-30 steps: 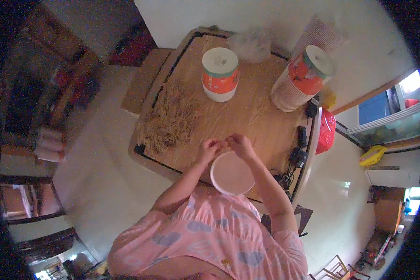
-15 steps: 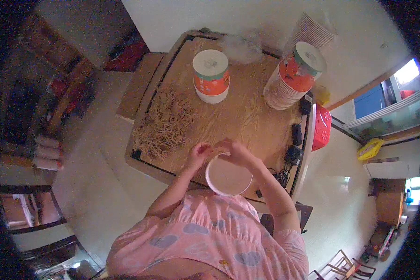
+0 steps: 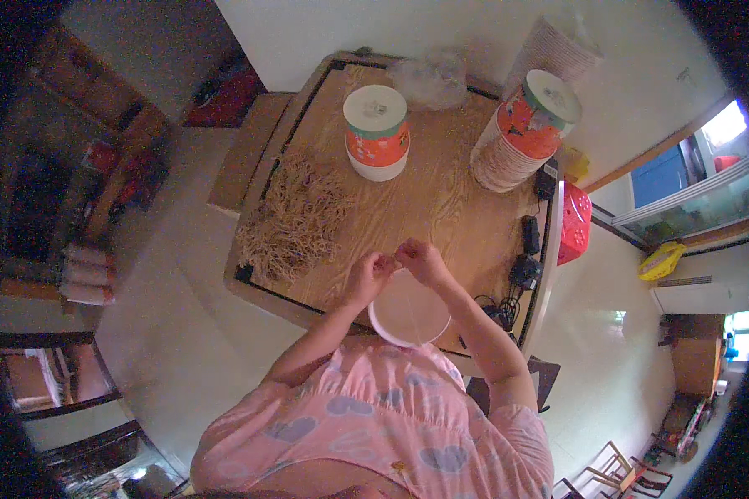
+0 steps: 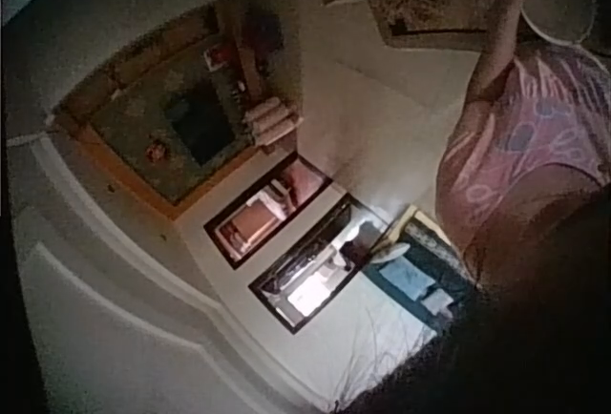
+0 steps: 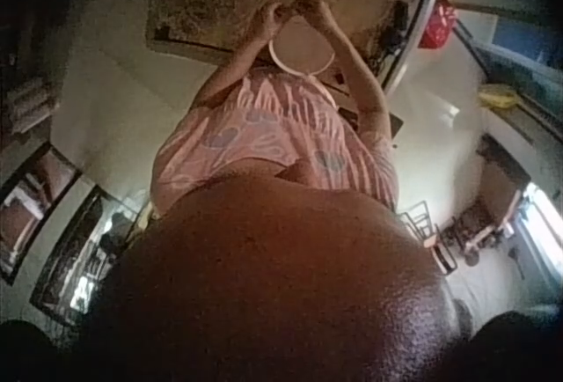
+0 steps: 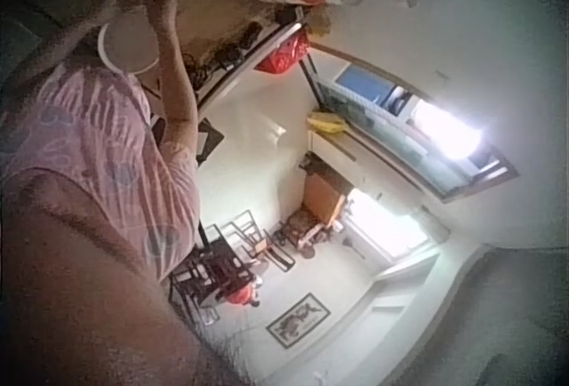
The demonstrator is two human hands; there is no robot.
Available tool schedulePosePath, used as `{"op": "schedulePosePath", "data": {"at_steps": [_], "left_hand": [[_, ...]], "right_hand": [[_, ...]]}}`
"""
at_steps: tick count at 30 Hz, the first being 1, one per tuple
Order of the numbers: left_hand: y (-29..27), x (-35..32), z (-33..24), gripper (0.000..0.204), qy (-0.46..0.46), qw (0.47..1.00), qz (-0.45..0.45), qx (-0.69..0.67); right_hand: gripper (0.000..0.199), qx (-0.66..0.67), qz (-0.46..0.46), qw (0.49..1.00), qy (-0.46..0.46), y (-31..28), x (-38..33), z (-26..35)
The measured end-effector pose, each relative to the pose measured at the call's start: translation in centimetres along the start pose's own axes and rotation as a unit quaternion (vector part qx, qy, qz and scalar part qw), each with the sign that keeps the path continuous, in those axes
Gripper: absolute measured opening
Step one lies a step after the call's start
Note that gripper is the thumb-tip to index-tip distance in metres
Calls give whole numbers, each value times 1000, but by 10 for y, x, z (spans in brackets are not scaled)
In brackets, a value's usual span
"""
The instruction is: The person is placing shredded wood wool into paper bowls and applying labels to them.
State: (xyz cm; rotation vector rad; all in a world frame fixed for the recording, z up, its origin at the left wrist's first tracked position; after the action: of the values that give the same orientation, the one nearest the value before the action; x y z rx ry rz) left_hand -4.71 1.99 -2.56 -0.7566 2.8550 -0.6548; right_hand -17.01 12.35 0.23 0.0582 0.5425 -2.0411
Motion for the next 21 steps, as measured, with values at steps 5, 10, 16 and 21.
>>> {"op": "schedulePosePath", "data": {"at_steps": [5, 10, 16, 21], "left_hand": [[7, 15, 3, 17, -128, 969, 8, -209], [3, 16, 2, 8, -207, 884, 17, -418], [-5, 15, 3, 9, -196, 887, 54, -414], [-6, 14, 13, 14, -187, 923, 51, -332]], "right_hand": [[13, 59, -1, 998, 31, -2, -3, 2], [14, 105, 16, 994, 0, -1, 1, -8], [15, -14, 34, 996, -87, -6, 8, 8], [14, -123, 33, 984, -124, -10, 7, 29]]}}
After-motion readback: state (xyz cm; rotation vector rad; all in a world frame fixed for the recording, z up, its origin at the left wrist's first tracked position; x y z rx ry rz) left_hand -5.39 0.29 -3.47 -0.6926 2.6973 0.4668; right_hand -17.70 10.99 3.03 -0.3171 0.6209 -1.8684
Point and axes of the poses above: each hand's wrist, its own x-axis towards the middle knuckle, its own y-axis out of the palm, z = x × y, the point moved 1 cm from there along x, towards the middle knuckle, and after that the axes turned 4 degrees about z, right-handed, at the moved point
